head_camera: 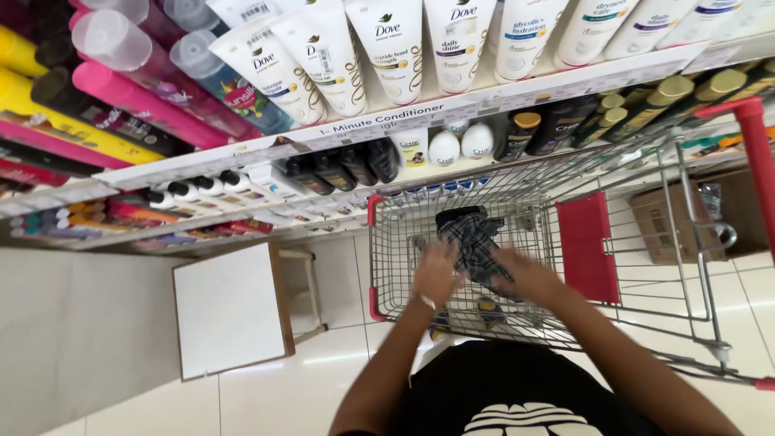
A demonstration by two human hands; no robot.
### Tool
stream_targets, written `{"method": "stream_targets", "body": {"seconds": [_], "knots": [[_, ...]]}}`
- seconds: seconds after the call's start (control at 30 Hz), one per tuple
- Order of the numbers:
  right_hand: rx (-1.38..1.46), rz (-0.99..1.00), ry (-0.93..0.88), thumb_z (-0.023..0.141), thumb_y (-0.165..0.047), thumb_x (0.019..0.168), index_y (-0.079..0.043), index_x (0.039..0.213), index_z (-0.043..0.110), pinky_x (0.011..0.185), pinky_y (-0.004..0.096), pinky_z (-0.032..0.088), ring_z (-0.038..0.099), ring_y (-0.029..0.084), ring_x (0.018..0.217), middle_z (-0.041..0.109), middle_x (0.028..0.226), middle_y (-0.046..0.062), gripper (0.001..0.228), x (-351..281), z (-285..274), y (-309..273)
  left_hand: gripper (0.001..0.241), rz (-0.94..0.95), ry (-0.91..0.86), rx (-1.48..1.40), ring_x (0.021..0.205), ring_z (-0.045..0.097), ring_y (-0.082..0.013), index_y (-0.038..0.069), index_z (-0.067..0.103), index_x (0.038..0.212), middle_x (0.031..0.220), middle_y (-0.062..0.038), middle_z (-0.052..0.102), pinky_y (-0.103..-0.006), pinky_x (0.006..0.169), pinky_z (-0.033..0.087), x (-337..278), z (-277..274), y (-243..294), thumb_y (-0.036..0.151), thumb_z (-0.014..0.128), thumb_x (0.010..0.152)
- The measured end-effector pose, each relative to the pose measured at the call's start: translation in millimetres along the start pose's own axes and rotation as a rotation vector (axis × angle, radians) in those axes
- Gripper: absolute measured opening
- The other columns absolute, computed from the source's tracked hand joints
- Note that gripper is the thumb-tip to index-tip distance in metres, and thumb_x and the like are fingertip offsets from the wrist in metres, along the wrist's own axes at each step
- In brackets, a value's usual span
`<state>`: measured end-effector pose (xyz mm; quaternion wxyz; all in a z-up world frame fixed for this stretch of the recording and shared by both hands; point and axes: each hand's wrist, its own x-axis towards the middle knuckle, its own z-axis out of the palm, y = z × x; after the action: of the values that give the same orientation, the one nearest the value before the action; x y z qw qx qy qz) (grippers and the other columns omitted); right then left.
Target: The person is selecting and organizing shampoo and conditioner bottles on a store shelf, placing some into a shopping cart.
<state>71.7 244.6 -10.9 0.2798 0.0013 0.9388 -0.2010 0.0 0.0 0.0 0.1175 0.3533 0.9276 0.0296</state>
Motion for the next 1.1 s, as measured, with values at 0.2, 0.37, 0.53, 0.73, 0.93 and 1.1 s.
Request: {"method": "stream_targets", "body": {"seconds": [0.2, 0.37, 0.53, 0.73, 0.93, 1.1], "knots": [[-0.289, -0.271, 0.947, 0.058, -0.044, 0.098, -0.002, 0.161, 0.028, 0.128, 0.053, 0.018, 0.020, 0.041, 0.157, 0.021, 0.168, 0.027, 0.081, 19.2, -188.7, -111.5, 0.072, 0.005, 0.838, -0.127, 0.157, 0.021, -0.0412, -0.002, 0.032, 0.158, 0.168, -0.025, 0.023, -0.0530, 0.129, 0.020, 59.5, -157.4, -68.4, 0.030, 0.059, 0.099], [-0.390, -0.248, 1.059, 0.061, -0.042, 0.095, 0.003, 0.159, 0.026, 0.127, 0.053, 0.017, 0.018, 0.039, 0.157, 0.021, 0.167, 0.026, 0.086, 44.2, -228.4, -126.3, 0.085, -0.033, 0.869, -0.020, 0.157, 0.022, -0.0360, -0.003, 0.029, 0.159, 0.168, -0.021, 0.024, -0.0510, 0.128, 0.019, 80.8, -186.8, -86.1, 0.022, 0.065, 0.086], [-0.435, -0.250, 1.103, 0.062, -0.042, 0.091, 0.003, 0.158, 0.025, 0.126, 0.052, 0.017, 0.017, 0.037, 0.157, 0.021, 0.167, 0.024, 0.089, 47.8, -230.7, -125.9, 0.091, -0.067, 0.880, -0.012, 0.158, 0.021, -0.0339, -0.002, 0.029, 0.159, 0.168, -0.019, 0.024, -0.0496, 0.128, 0.017, 81.5, -189.6, -82.1, 0.015, 0.063, 0.077], [-0.478, -0.206, 1.060, 0.065, -0.041, 0.082, 0.000, 0.157, 0.026, 0.120, 0.049, 0.020, 0.019, 0.034, 0.152, 0.024, 0.165, 0.022, 0.094, 20.9, -247.7, -149.9, 0.080, -0.010, 1.015, -0.073, 0.147, 0.035, -0.0406, -0.001, 0.041, 0.149, 0.158, -0.024, 0.037, -0.0512, 0.119, 0.028, 57.4, -234.2, -69.3, 0.019, 0.066, 0.077], [-0.180, -0.166, 0.921, 0.064, -0.044, 0.091, -0.018, 0.122, 0.070, 0.104, 0.037, 0.049, 0.058, 0.022, 0.129, 0.067, 0.136, 0.007, 0.040, -30.8, -326.5, -224.0, 0.050, 0.182, 1.375, -0.093, 0.125, 0.055, -0.0382, 0.006, 0.056, 0.135, 0.134, -0.016, 0.059, -0.0507, 0.111, 0.042, 33.6, -378.4, -96.4, 0.017, 0.069, 0.088], [0.405, -0.572, 0.890, 0.068, -0.026, 0.094, -0.017, 0.128, 0.069, 0.090, 0.029, 0.059, 0.074, 0.017, 0.108, 0.075, 0.123, 0.005, 0.036, -73.9, -421.3, -321.4, 0.049, 0.160, 1.661, -0.244, 0.129, 0.051, -0.0409, -0.002, 0.048, 0.140, 0.138, -0.022, 0.053, -0.0479, 0.113, 0.040, 46.1, -512.8, -139.4, 0.011, 0.066, 0.096]]}}
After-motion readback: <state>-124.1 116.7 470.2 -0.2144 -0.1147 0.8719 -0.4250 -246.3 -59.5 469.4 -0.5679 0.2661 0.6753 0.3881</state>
